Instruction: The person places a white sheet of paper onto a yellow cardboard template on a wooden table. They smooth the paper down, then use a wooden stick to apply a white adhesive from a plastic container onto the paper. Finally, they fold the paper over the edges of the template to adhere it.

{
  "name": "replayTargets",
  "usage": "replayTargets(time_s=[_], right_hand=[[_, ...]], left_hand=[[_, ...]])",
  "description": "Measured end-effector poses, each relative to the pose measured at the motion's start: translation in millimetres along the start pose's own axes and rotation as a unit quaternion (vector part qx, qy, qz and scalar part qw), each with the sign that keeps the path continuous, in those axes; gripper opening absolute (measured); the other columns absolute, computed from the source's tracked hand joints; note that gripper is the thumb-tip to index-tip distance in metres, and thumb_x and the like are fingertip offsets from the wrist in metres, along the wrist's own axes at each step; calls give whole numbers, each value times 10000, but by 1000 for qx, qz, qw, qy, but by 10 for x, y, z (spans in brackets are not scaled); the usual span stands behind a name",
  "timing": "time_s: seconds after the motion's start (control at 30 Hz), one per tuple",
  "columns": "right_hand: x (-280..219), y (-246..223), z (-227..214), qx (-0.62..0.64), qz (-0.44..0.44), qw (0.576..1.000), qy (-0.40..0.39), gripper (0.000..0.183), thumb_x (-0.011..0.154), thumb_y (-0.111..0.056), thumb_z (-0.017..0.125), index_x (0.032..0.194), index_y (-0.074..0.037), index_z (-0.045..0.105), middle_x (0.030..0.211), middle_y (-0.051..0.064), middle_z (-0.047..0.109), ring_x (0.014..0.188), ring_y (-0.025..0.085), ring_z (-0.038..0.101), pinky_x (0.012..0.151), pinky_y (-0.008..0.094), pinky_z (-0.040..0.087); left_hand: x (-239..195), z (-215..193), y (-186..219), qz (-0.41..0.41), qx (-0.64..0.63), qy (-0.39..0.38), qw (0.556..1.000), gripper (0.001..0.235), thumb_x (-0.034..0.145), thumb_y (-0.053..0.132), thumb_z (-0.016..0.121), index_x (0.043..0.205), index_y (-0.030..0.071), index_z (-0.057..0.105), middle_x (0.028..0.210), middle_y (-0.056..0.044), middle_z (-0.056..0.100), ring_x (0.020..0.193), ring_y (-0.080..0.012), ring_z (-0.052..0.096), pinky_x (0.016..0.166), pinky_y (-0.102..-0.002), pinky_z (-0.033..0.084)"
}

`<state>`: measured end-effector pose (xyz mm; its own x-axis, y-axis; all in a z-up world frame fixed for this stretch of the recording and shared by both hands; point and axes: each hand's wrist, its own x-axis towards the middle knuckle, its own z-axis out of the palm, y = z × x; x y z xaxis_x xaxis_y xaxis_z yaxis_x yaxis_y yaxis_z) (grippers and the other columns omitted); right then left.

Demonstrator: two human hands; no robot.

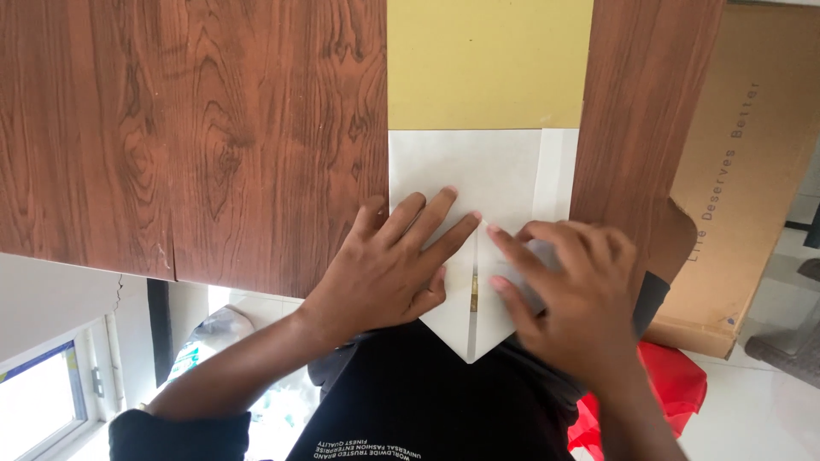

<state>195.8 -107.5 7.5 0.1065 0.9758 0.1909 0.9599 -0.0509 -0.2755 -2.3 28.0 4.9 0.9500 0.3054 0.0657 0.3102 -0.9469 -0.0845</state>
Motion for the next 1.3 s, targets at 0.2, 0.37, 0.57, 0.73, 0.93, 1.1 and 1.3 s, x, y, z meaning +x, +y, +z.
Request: replayTargets(time_s=[0.2, 0.37, 0.57, 0.73, 0.93, 1.1, 1.3], right_hand=[[-76, 229, -159, 73, -115, 990, -20, 336, 905, -331, 771, 1209, -203, 703, 1193, 43, 665, 1083, 264, 622, 1121, 560, 371], [-220, 177, -75, 58, -180, 981, -40, 344, 984, -344, 698, 1287, -183, 665, 1391, 29, 630, 1292, 260, 618, 1146, 592, 368], [-182, 155, -108, 6, -157, 986, -46, 369, 984, -418, 650, 1309, -244, 645, 1419, 10, 638, 1320, 253, 612, 1140, 665, 345], [-172, 146, -108, 26, -145, 987, -58, 479, 922, -510, 716, 1316, -247, 645, 1439, 16, 633, 1355, 262, 587, 1162, 707, 250], [-193, 107, -64, 32, -119, 990, -68, 530, 869, -576, 735, 1258, -220, 682, 1421, 20, 630, 1359, 290, 572, 1155, 766, 208], [-204, 103, -79, 41, -114, 989, -83, 500, 912, -551, 718, 1271, -206, 678, 1462, 38, 621, 1372, 306, 576, 1171, 764, 134], [-81, 155, -39, 26, -125, 988, -85, 563, 947, -537, 687, 1376, -173, 668, 1530, 67, 584, 1454, 292, 509, 1173, 777, 101]], left_hand=[[88, 53, -130, 27, -20, 33, 999, 465, 1017, 495, 483, 1393, 231, 561, 1397, -76, 546, 1115, -231, 555, 810, -403, 475], [99, 79, -198, 46, -6, 48, 998, 453, 1078, 524, 419, 1409, 250, 563, 1389, -64, 551, 1136, -241, 564, 826, -410, 487], [147, 102, -215, 32, 14, 41, 999, 498, 1061, 538, 428, 1445, 242, 539, 1412, -65, 533, 1157, -245, 554, 831, -438, 505], [123, 56, -251, 34, 9, 36, 999, 634, 1053, 680, 377, 1490, 240, 509, 1412, -54, 526, 1193, -245, 543, 873, -426, 491], [-30, 55, -178, -1, -4, 17, 1000, 798, 1021, 804, 265, 1580, 255, 415, 1513, -69, 513, 1326, -257, 544, 997, -450, 494], [-361, 216, 125, 11, -108, 38, 993, 692, 1187, 561, 736, 1636, 220, 336, 1671, -95, 302, 1546, -303, 280, 1261, -547, 149], [-308, 58, 116, -52, -105, 73, 991, 482, 1114, 475, 521, 1487, 176, 584, 1543, -38, 546, 1434, -225, 530, 1161, -532, 324]])
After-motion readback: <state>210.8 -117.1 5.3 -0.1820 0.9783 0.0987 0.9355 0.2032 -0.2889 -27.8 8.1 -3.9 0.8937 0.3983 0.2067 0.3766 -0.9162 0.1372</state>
